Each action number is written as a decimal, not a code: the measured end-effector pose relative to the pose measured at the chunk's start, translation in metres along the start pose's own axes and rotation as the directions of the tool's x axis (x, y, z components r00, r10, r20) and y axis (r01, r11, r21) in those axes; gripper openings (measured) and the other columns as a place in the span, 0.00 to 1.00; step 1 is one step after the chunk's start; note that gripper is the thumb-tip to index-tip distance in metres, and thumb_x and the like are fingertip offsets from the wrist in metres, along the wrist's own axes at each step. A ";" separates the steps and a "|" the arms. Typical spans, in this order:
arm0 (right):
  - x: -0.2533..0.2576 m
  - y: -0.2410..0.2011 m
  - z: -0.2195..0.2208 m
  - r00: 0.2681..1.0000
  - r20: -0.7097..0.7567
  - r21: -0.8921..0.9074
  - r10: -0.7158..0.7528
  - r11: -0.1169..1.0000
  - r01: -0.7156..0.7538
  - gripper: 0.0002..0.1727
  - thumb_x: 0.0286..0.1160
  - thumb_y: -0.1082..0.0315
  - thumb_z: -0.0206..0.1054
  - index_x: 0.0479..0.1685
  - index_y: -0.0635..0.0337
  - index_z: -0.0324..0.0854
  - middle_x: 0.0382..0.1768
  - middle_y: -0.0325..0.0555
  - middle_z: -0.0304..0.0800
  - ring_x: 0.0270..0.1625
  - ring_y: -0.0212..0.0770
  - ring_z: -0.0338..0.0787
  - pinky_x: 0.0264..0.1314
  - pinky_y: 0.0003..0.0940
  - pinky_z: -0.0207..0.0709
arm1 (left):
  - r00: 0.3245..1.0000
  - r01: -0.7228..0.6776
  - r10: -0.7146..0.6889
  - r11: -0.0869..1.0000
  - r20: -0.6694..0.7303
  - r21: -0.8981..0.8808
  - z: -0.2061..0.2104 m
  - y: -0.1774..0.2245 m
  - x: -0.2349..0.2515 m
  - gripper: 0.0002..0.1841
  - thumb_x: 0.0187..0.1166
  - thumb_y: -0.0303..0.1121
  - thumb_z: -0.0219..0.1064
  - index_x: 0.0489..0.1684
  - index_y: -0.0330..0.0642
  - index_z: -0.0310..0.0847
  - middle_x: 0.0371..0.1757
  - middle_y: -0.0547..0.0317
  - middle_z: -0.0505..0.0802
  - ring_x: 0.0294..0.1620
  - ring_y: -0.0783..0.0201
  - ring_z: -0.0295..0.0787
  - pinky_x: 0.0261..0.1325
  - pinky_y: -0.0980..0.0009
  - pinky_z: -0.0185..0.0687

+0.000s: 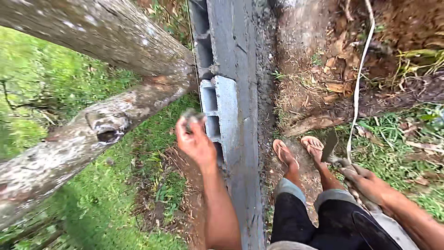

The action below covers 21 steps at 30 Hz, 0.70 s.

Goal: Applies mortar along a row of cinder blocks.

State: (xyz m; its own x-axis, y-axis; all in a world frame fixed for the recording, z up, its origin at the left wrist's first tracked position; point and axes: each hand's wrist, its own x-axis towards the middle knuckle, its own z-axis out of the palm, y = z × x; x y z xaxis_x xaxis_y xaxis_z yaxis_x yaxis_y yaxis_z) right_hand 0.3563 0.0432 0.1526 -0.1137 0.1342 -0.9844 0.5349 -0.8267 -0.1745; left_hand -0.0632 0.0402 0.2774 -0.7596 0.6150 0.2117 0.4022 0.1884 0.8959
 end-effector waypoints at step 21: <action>0.069 0.056 -0.024 0.951 -0.021 -0.487 -0.309 0.834 0.260 0.31 0.90 0.48 0.54 0.81 0.61 0.68 0.50 0.74 0.88 0.51 0.74 0.90 0.54 0.76 0.77 | 0.840 -0.487 -0.007 0.432 0.542 0.759 0.067 -0.142 0.125 0.25 0.92 0.44 0.47 0.68 0.38 0.85 0.82 0.43 0.80 0.89 0.43 0.65 0.93 0.51 0.49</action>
State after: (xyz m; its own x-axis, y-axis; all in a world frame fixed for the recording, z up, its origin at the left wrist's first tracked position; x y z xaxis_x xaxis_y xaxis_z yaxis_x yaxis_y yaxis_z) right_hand 0.3990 0.0191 0.0739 -0.2553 0.3944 -0.8828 0.8244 -0.3882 -0.4119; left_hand -0.1807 0.1415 0.1499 -0.3636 0.9307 -0.0402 0.9315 0.3634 -0.0125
